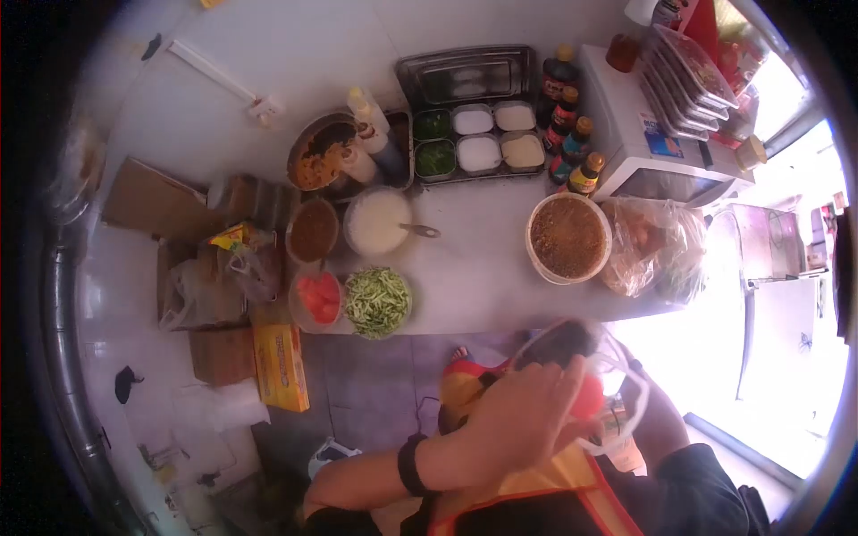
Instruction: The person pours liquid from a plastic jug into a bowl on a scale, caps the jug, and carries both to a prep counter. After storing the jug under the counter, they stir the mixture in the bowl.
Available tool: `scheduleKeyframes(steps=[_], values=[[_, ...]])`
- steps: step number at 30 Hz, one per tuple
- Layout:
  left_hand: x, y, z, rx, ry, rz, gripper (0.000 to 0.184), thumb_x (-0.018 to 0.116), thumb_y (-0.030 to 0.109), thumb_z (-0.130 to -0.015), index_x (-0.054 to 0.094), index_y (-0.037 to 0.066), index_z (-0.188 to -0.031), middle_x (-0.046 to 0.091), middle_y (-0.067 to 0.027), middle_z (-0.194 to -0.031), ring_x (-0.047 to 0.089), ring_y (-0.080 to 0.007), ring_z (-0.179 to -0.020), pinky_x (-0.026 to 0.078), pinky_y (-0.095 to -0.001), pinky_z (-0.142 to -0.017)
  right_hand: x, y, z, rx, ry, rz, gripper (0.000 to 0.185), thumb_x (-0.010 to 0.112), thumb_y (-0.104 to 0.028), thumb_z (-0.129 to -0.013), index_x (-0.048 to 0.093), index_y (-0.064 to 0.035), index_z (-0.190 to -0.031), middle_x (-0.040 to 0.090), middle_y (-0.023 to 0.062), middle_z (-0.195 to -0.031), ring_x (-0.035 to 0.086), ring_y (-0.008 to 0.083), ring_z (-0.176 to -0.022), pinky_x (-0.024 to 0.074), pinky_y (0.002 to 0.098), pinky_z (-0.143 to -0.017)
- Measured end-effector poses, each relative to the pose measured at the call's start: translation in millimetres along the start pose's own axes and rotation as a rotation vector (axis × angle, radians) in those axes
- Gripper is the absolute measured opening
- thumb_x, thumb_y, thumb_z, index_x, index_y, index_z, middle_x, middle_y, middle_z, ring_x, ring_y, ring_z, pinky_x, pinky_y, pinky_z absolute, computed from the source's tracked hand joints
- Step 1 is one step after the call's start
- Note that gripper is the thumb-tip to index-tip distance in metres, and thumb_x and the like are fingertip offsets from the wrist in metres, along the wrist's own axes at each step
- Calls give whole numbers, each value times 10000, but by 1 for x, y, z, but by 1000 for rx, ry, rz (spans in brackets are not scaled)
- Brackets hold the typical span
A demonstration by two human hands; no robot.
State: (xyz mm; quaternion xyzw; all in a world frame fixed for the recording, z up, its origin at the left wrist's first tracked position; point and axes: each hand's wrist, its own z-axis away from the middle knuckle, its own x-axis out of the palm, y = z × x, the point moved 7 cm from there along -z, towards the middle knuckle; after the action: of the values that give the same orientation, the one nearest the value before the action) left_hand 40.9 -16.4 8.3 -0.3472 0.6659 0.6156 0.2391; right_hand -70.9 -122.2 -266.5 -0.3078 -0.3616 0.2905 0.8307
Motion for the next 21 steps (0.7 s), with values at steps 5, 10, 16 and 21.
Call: scheduleKeyframes(steps=[5,10,16,21], values=[[-9,-52,33,-181,44,124,612,736,367,-849,487,-6,-1266,598,-175,-971,590,-384,-867,486,-458,-766,28,-2,-16,-161,139,-59,317,554,-202,-984,593,3,-1222,663,117,-1125,648,201,-1007,515,318,-886],[-40,-99,40,-118,216,47,580,764,258,-832,483,-3,-1268,595,-213,-1083,579,-398,-974,477,-460,-835,56,-2,-44,-319,218,-159,304,575,-188,-975,594,8,-1207,670,116,-1096,662,201,-970,535,314,-850],[-47,-116,15,-53,170,24,567,747,259,-844,487,0,-1276,602,-185,-1103,587,-391,-961,485,-458,-823,64,-9,-58,-476,307,-222,291,601,-172,-965,597,14,-1189,677,115,-1061,678,200,-926,558,309,-806],[-84,-197,4,-204,318,149,404,678,302,-909,586,-5,-1155,655,-181,-981,625,-356,-980,494,-430,-840,18,-4,-20,-454,663,150,243,625,-158,-941,616,19,-1106,668,80,-960,650,143,-825,541,268,-714]])
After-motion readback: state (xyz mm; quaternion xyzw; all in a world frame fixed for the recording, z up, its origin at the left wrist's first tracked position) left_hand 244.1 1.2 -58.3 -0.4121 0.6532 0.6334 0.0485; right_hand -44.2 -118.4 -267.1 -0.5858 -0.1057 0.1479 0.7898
